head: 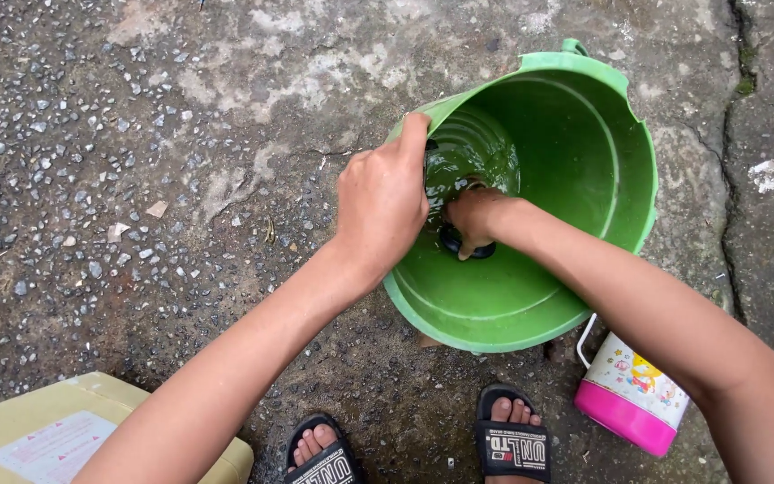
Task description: Scrubbing and cleaning internal components of an appliance in a bucket of water.
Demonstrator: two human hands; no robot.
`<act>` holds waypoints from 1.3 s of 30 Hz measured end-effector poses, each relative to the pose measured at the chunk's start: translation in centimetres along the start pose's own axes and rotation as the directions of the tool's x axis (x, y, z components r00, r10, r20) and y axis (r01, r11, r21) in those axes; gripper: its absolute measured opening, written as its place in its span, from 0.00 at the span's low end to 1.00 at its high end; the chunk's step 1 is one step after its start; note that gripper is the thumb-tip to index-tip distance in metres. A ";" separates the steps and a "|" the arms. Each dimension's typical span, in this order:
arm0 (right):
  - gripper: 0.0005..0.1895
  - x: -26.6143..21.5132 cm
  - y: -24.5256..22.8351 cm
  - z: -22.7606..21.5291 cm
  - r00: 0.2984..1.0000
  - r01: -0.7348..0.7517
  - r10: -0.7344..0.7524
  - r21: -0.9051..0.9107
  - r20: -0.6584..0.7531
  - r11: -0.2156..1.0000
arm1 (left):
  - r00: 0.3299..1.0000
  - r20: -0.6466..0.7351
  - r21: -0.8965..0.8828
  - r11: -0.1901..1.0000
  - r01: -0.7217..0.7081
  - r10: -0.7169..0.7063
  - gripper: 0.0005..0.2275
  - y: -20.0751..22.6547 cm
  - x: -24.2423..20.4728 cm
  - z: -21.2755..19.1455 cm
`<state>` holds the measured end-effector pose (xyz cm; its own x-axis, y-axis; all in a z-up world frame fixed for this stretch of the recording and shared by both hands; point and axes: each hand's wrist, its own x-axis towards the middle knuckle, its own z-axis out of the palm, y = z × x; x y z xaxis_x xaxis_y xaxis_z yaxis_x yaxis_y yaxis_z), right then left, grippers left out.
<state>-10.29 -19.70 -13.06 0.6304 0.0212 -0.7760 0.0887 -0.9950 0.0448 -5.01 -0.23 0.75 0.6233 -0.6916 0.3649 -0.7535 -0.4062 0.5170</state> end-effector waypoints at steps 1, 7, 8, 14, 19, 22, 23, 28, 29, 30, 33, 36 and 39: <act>0.33 -0.1 0.3 0.2 1.000 0.001 -0.001 0.002 0.000 1.000 | 1.000 0.002 0.001 1.000 0.000 0.000 0.20 -0.2 0.1 0.0; 0.34 2.4 0.9 3.1 1.000 -0.001 0.001 0.000 0.016 1.000 | 1.000 -0.014 -0.007 1.000 0.024 -0.024 0.20 -0.1 0.3 0.2; 0.36 2.8 1.0 3.6 1.000 -0.005 0.005 -0.031 -0.015 1.000 | 1.000 -0.004 -0.009 1.000 0.020 -0.020 0.19 0.0 0.4 0.0; 0.12 5.2 -0.3 6.3 0.961 -0.089 -0.024 -0.389 -0.275 0.917 | 1.000 0.000 0.004 1.000 -0.002 0.002 0.18 0.1 0.5 0.5; 0.08 5.1 -1.0 6.9 0.934 -0.107 -0.081 -0.486 -0.348 0.867 | 0.999 -0.017 0.039 0.998 -0.051 0.051 0.17 0.1 0.4 1.3; 0.11 4.9 -1.2 7.1 0.931 -0.125 -0.056 -0.459 -0.360 0.880 | 0.999 -0.005 0.039 0.998 -0.045 0.045 0.17 0.3 0.6 1.2; 0.13 4.0 -1.3 6.0 0.938 -0.096 -0.026 -0.331 -0.345 0.939 | 0.999 -0.004 0.040 0.998 -0.039 0.039 0.17 0.4 0.8 1.0; 0.13 4.3 0.4 6.4 0.969 0.007 -0.016 -0.036 -0.247 0.999 | 1.000 -0.002 0.043 0.999 -0.006 0.006 0.17 -0.1 0.9 -0.1; 0.13 5.0 0.7 7.1 0.979 0.001 -0.018 -0.083 -0.201 0.997 | 1.000 -0.001 0.043 0.999 0.006 -0.006 0.17 -0.1 1.0 -0.1; 0.13 5.6 1.0 7.8 0.988 -0.003 -0.017 -0.131 -0.154 0.991 | 1.000 -0.001 0.043 0.999 0.018 -0.018 0.17 0.0 1.0 -0.1; 0.16 7.1 -0.2 9.5 0.989 0.031 -0.064 -0.239 -0.132 0.971 | 0.999 0.022 0.051 0.998 0.030 -0.031 0.17 -0.6 1.5 0.4; 0.17 2.8 -2.3 4.1 0.985 -0.032 0.077 -0.280 0.152 0.959 | 0.999 -0.042 0.042 0.999 -0.008 0.009 0.10 -0.6 2.1 0.0; 0.23 2.5 -1.8 3.4 0.973 -0.128 0.172 -0.263 0.154 0.956 | 1.000 -0.001 0.025 0.999 0.023 -0.023 0.12 -1.4 2.8 -0.1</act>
<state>-11.49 -18.19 -17.16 0.5097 -0.1656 -0.8443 0.2071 -0.9288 0.3073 -2.20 -1.54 1.08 0.6406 -0.6816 0.3535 -0.7438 -0.4368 0.5059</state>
